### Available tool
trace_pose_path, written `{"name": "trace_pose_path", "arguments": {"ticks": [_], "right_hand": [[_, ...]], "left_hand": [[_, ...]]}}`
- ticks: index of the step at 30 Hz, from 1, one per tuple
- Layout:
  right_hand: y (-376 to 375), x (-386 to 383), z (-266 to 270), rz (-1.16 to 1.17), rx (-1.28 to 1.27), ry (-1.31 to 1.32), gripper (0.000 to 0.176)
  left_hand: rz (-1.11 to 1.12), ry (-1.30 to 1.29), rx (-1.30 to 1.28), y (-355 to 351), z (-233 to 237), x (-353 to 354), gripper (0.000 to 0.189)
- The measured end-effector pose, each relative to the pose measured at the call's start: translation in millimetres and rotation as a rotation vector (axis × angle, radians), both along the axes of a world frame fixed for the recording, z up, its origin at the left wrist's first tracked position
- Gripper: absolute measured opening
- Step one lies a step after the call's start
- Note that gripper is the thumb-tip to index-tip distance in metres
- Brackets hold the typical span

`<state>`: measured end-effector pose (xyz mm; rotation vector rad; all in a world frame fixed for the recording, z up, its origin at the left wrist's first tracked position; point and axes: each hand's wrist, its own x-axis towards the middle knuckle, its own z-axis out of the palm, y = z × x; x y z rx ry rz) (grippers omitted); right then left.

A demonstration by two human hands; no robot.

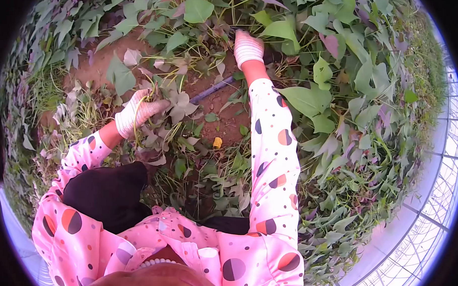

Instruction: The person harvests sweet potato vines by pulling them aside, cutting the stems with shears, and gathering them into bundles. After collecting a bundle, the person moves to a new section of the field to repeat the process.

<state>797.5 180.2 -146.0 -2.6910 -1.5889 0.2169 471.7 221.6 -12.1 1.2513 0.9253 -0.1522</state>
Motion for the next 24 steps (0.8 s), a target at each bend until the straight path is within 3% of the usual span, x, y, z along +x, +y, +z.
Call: {"name": "trace_pose_path", "arguments": {"ticks": [4, 6, 9, 10, 11, 12, 14, 15, 18, 19, 21, 23, 24], "right_hand": [[-2, -4, 25, -0.128, -0.278, 0.034, 0.02], [-19, -3, 40, -0.169, -0.373, 0.181, 0.026], [-75, -4, 58, 0.056, -0.352, 0.377, 0.04], [-97, -1, 50, 0.273, -0.458, 0.175, 0.042], [-114, -25, 93, 0.046, -0.135, 0.493, 0.038], [-127, -39, 114, -0.261, -0.082, 0.847, 0.028], [-135, -72, 164, -0.404, -0.03, 1.078, 0.028], [-147, -84, 163, -0.454, 0.041, 1.17, 0.028], [-141, -132, 151, -0.566, 0.284, 1.388, 0.034], [-137, -144, 140, -0.564, 0.37, 1.46, 0.035], [-130, -165, 122, -0.609, 0.348, 1.622, 0.029], [-121, -183, 96, -0.62, 0.497, 1.778, 0.027], [-117, -189, 92, -0.641, 0.507, 1.747, 0.028]], "left_hand": [[-0.038, 0.008, 0.05, 3, -6, -5, 0.019], [0.017, 0.019, 0.075, 3, 1, -5, 0.018], [0.117, -0.025, -0.024, 6, -2, -10, 0.02], [0.08, -0.022, -0.047, 9, -1, -12, 0.026], [0.092, -0.024, -0.052, 7, 5, -10, 0.026], [0.071, -0.045, -0.06, 2, 14, -6, 0.028], [0.034, -0.184, -0.199, -9, 11, -7, 0.032], [-0.07, -0.191, -0.062, -18, 1, -10, 0.035], [-0.194, -0.203, -0.038, -44, 5, -9, 0.043], [-0.149, -0.227, -0.109, -50, 10, -9, 0.046], [-0.026, -0.164, -0.042, -58, 9, -7, 0.046], [0.084, -0.239, 0.197, -50, -5, -4, 0.045], [0.184, -0.238, 0.131, -47, -6, -1, 0.046]]}}
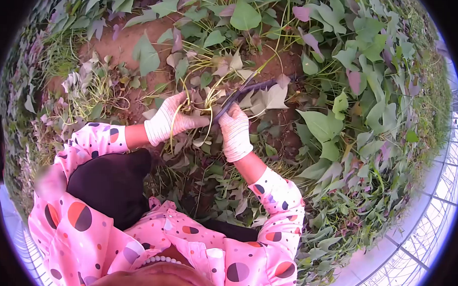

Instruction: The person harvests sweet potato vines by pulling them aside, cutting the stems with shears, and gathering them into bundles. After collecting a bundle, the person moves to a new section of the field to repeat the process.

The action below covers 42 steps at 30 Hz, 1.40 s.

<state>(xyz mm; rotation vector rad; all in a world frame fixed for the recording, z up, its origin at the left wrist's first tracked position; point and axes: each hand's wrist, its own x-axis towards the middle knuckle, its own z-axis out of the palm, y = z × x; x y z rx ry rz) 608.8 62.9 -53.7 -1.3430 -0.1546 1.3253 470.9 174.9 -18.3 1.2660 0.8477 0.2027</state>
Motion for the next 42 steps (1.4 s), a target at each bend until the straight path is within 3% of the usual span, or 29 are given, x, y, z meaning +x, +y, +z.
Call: {"name": "trace_pose_path", "arguments": {"ticks": [1, 4, 6, 7, 8, 9, 11, 12, 13, 15, 16, 17, 18, 19, 20, 21, 22, 23, 25, 27, 28, 31, 32, 33, 34, 36, 37, 39, 42], "right_hand": [[3, -5, 0, 0.011, 0.003, 0.001, 0.028], [7, -18, 17, 0.08, -0.037, 0.3, 0.032], [4, -18, 24, 0.117, -0.015, 0.238, 0.031], [4, -15, 26, 0.152, 0.017, 0.17, 0.03], [7, -13, 29, 0.207, 0.033, -0.134, 0.027], [7, -14, 34, 0.086, 0.064, -0.115, 0.024], [6, 5, 13, 0.227, 0.018, -0.57, 0.02], [16, 6, 26, 0.33, -0.07, -0.507, 0.015], [30, 10, 37, 0.582, -0.103, -0.632, 0.019], [57, 12, 0, 0.961, -0.162, -0.977, 0.028], [72, 17, -16, 1.029, -0.174, -1.074, 0.031], [90, 22, -39, 1.098, -0.185, -1.17, 0.034], [104, 45, -109, 0.958, -0.037, -1.293, 0.034], [116, 73, -125, 0.831, -0.063, -1.359, 0.033], [127, 100, -141, 0.701, -0.088, -1.417, 0.032], [134, 116, -128, 0.549, -0.171, -1.15, 0.031], [141, 130, -112, 0.351, -0.235, -0.902, 0.031], [141, 136, -111, 0.107, -0.18, -0.389, 0.03], [135, 136, -99, 0.137, -0.213, -0.389, 0.03], [128, 133, -92, 0.162, -0.239, -0.387, 0.03], [123, 130, -95, 0.092, -0.165, -0.293, 0.03], [102, 110, -69, 0.081, -0.177, -0.185, 0.043], [95, 103, -65, 0.152, -0.195, -0.151, 0.049], [87, 95, -61, 0.22, -0.216, -0.114, 0.054], [77, 72, -58, 0.128, -0.106, -0.031, 0.058], [73, 41, -57, 0.181, -0.132, 0.027, 0.067], [73, 37, -58, 0.327, -0.27, 0.007, 0.072], [75, 35, -84, 0.276, -0.321, 0.133, 0.06], [87, 38, -98, 0.213, -0.396, 0.088, 0.067]], "left_hand": [[0.21, -0.146, -0.333, 1, -7, 8, 0.044], [0.171, -0.194, -0.224, 7, -22, 1, 0.038], [0.007, -0.07, -0.079, 9, -27, -8, 0.031], [0.015, -0.076, -0.079, 17, -26, -12, 0.031], [0.162, 0.003, -0.108, 29, -23, -17, 0.032], [0.308, 0.085, -0.144, 41, -20, -24, 0.033], [0.69, 0.03, -0.103, 85, -11, -50, 0.03], [0.778, -0.115, 0.101, 116, -22, -79, 0.029], [0.956, -0.106, 0.138, 149, -15, -101, 0.029], [1.106, -0.223, 0.332, 198, 8, -144, 0.032], [1.135, -0.174, 0.45, 218, 12, -167, 0.035], [1.1, -0.054, 0.623, 233, 13, -188, 0.037], [0.998, 0.1, 0.84, 241, 9, -204, 0.036], [0.883, 0.258, 1.049, 244, 4, -215, 0.036], [0.798, 0.207, 1.025, 229, 9, -202, 0.035], [0.715, 0.158, 0.995, 212, 11, -189, 0.033], [0.796, -0.07, 0.604, 214, -18, -190, 0.029], [0.824, -0.196, 0.263, 208, -32, -173, 0.025], [1.038, -0.414, -0.465, 196, -60, -138, 0.02], [0.986, -0.36, -0.709, 178, -82, -98, 0.018], [0.803, -0.368, -0.812, 168, -85, -79, 0.013], [0.685, -0.392, -0.872, 154, -100, -6, 0.008], [0.305, -0.316, -0.472, 154, -115, 8, 0.009], [-0.09, -0.061, 0.246, 155, -129, 21, 0.011], [-0.201, 0.025, 0.739, 155, -143, 34, 0.015], [-0.262, 0.151, 0.62, 167, -176, 62, 0.029], [-0.395, 0.321, 0.749, 168, -159, 66, 0.033], [-0.437, 0.383, 0.775, 166, -162, 74, 0.036], [-0.449, 0.453, 0.79, 160, -161, 77, 0.041]]}}
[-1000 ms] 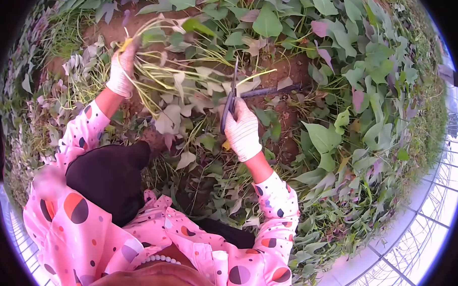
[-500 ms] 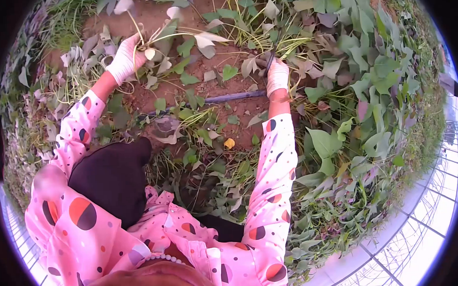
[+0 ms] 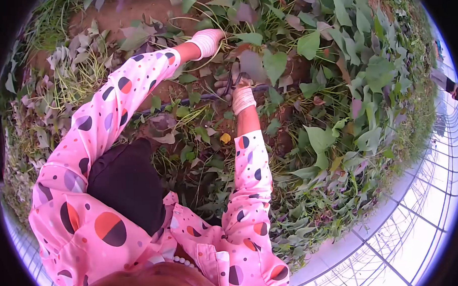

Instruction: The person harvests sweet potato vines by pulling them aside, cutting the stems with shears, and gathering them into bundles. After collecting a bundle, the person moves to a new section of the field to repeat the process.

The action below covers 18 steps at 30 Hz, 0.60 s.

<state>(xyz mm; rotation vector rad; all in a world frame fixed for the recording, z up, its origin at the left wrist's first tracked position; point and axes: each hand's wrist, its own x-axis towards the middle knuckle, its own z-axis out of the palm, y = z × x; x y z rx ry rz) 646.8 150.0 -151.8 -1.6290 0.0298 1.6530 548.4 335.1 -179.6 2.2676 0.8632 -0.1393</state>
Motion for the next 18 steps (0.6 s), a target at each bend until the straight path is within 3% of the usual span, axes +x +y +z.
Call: {"name": "trace_pose_path", "arguments": {"ticks": [7, 10, 13, 15, 18], "right_hand": [[29, 7, -7, 0.053, -0.144, -0.14, 0.074], [28, 7, -4, 0.134, -0.103, -0.343, 0.071], [11, 7, -3, 0.135, -0.133, -0.164, 0.07], [-3, 2, -5, 0.136, -0.097, -0.197, 0.069], [-15, 1, -4, 0.029, 0.098, -0.108, 0.063]], "left_hand": [[0.016, -0.028, 0.072, -2, 5, -3, 0.041], [-0.011, 0.0, 0.069, -8, 24, -9, 0.036], [-0.015, -0.012, 0.088, -7, 21, -13, 0.035], [-0.005, -0.002, 0.056, -8, 19, -14, 0.034], [0.007, -0.029, 0.076, -10, 18, -16, 0.034]]}}
